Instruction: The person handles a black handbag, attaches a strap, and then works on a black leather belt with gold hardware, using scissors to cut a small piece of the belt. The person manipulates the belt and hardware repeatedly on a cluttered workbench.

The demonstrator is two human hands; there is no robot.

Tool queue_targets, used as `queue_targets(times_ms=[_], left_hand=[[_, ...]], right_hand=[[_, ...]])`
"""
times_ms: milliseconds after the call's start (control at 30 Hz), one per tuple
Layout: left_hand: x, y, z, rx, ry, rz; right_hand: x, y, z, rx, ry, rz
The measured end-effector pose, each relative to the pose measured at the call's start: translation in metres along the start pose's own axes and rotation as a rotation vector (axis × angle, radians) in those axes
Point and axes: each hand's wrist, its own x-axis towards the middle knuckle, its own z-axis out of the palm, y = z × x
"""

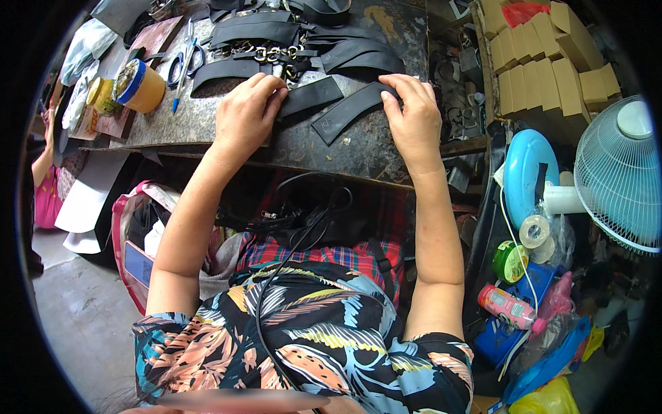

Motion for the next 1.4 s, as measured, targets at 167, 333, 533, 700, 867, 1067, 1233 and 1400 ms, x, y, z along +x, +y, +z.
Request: queue_targets(times_ms=[167, 333, 533, 700, 867, 1067, 1233, 1400], left_hand=[[-0.002, 0.003, -0.003, 0.013, 0.0, 0.02], [0.001, 0.008, -0.008, 0.074, 0.013, 0.057], [0.003, 0.015, -0.025, -0.756, 0.014, -0.353], [-0.007, 0.044, -0.019, -1.449, -0.236, -0.594], [-0.008, 0.037, -0.025, -1.567, 0.033, -0.631], [-0.01, 0.019, -0.04, -0.875, -0.418, -0.404], [-0.008, 0.035, -0.035, -0.229, -0.444, 0.009], [0.018, 0.047, -0.003, -0.012, -0.289, 0.128]], right_hand=[[0.002, -0.007, -0.009, 0.008, -0.026, -0.004], [0.005, -0.026, -0.014, 0.001, -0.072, -0.085], [-0.004, -0.055, -0.013, 0.274, -0.397, -0.027], [-0.01, -0.071, 0.008, 0.798, -0.416, 0.307], [0.003, -0.053, -0.022, 0.921, -0.717, 0.571], [0.013, -0.025, -0.037, 0.61, -0.724, 0.479], [0.013, 0.001, -0.036, 0.129, -0.685, 0.368], [0.009, 0.013, -0.05, -0.069, -0.587, 0.377]])
